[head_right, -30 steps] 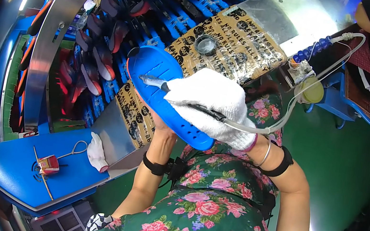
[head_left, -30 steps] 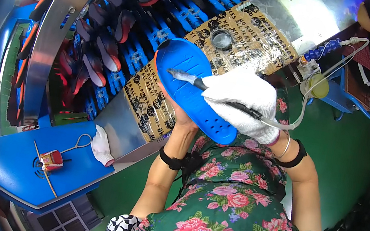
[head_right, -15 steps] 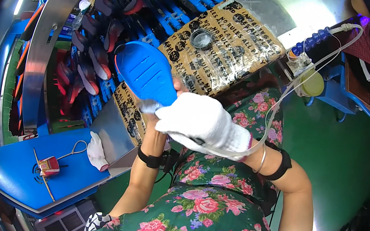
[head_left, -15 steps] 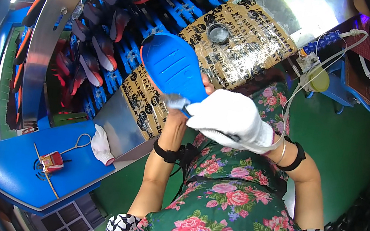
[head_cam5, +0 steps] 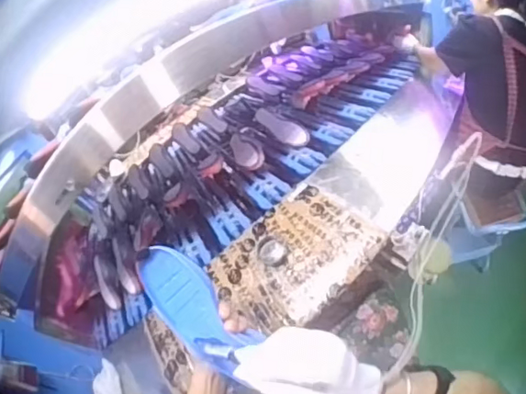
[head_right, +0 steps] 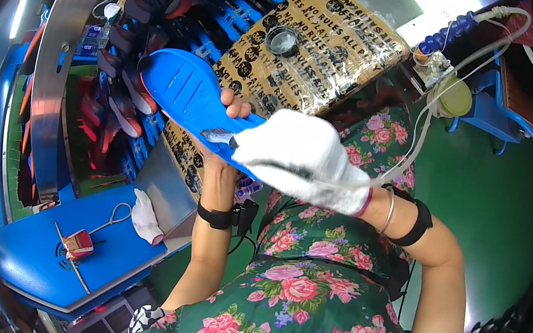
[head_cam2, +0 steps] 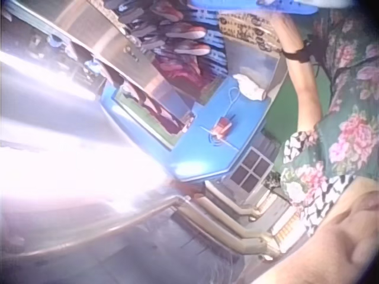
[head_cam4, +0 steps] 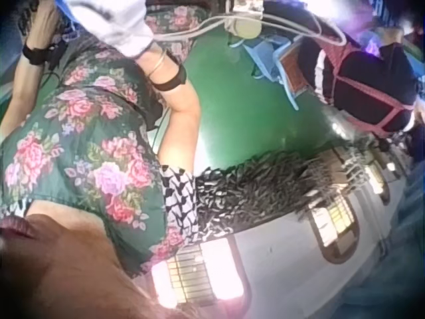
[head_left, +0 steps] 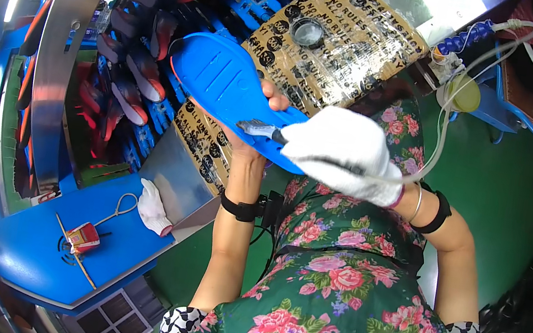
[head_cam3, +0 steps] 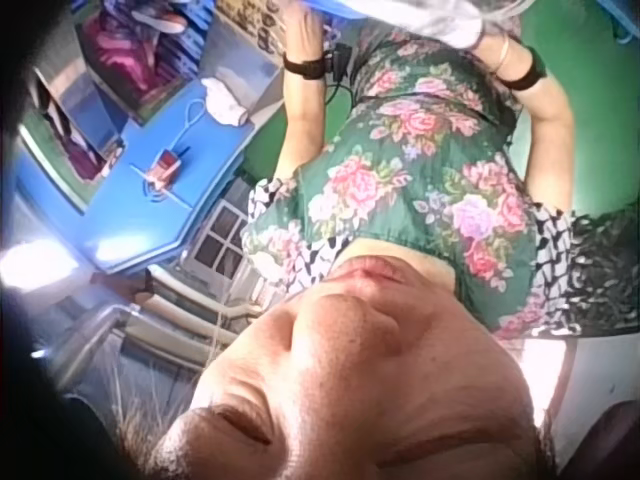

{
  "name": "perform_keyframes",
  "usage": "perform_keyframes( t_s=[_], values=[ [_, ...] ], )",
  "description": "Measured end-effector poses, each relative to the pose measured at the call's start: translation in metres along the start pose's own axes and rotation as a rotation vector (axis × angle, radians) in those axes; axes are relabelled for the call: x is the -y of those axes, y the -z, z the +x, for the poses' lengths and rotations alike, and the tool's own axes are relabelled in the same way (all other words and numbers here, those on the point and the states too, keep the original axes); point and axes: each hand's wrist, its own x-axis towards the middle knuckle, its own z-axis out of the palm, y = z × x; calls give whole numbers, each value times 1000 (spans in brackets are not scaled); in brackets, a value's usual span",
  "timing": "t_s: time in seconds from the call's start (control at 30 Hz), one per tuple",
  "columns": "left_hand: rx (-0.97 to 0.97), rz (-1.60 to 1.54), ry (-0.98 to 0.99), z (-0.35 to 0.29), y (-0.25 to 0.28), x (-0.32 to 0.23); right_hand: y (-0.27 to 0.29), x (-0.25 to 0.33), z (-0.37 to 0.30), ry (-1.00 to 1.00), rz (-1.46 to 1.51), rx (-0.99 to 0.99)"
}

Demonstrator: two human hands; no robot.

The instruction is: Applying adhesive or cleaner to shoe soles using a brush tool.

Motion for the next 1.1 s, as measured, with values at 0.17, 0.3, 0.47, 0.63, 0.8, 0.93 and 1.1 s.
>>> perform_keyframes(
  t_s=[0.17, 0.3, 0.47, 0.63, 0.8, 0.93, 1.1],
  values=[
    [69, -18, 2, 5, 7, -4, -3, 9, -5, -44, 167, 48],
    [-84, 45, -27, 1, 12, -7, -1, -3, -11, -146, 98, -56],
    [4, -6, -8, 5, 9, -9, -10, 7, -21, -68, 141, 35],
    [-97, -12, 84, 5, 13, -21, -4, 2, -13, -98, 119, -15],
    [-64, -12, 149, 6, 6, -22, -19, 10, -33, -19, 37, 113],
    [-53, -10, 231, 2, 4, -28, -11, 7, -22, -153, 259, 92],
    [-49, 98, 329, 11, 19, -36, -19, 5, -35, 9, -15, 329]
  ],
)
